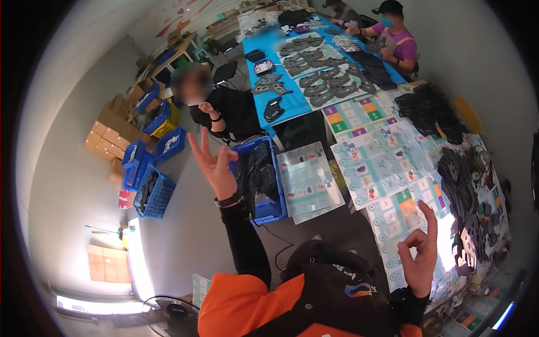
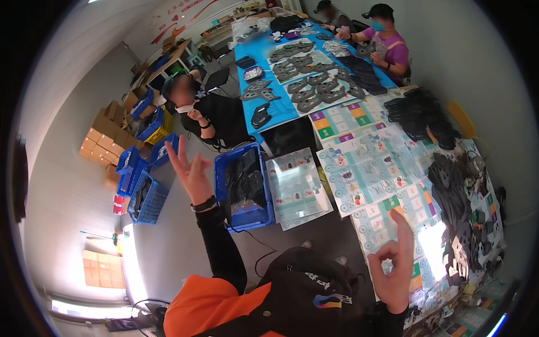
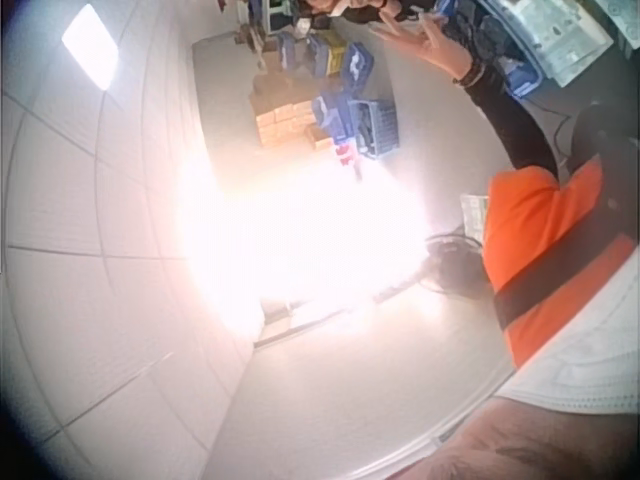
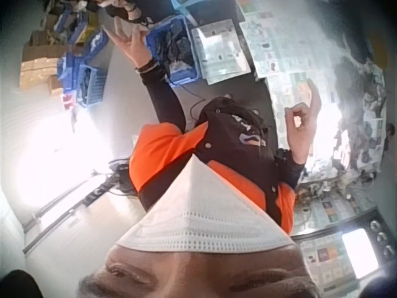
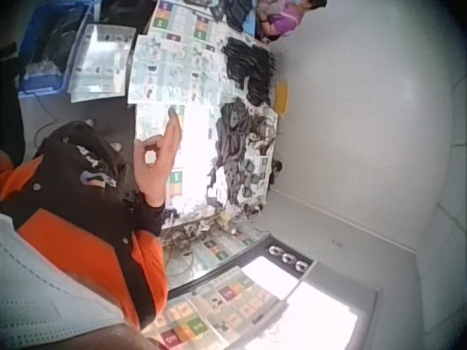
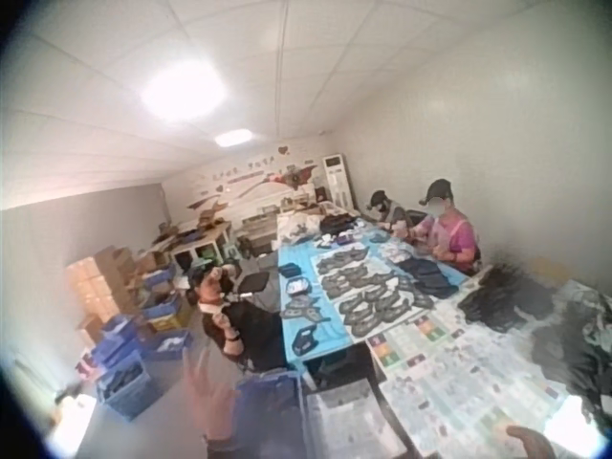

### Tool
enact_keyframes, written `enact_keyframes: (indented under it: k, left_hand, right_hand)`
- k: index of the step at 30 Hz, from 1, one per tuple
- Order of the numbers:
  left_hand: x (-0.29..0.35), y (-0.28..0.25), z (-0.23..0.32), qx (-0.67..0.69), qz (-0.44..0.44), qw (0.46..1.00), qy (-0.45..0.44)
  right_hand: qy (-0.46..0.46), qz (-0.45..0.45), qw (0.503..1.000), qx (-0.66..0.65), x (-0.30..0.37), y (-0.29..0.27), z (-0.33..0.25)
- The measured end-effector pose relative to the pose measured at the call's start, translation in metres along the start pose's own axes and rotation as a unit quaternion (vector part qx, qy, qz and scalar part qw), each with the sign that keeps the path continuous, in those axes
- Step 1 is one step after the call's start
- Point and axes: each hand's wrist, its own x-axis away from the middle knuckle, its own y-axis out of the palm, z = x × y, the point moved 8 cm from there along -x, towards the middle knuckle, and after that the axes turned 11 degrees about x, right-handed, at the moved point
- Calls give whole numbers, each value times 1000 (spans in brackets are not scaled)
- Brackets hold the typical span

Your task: Apply glue to shoe upper components and assemble them.

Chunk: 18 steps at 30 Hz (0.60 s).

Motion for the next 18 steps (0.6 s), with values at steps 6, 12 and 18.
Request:
enact_keyframes:
  k: [6, 12, 18]
  left_hand:
    - [-46, -51, -25, -28, 36, 998, -33]
    - [-94, -110, -45, 157, 3, 984, -79]
    - [-105, -133, -47, 242, -76, 961, -109]
  right_hand:
    - [94, 51, 991, -86, 6, 34, -10]
    - [104, 54, 986, -121, 8, 85, -33]
    - [109, 43, 988, -103, 21, 124, -48]
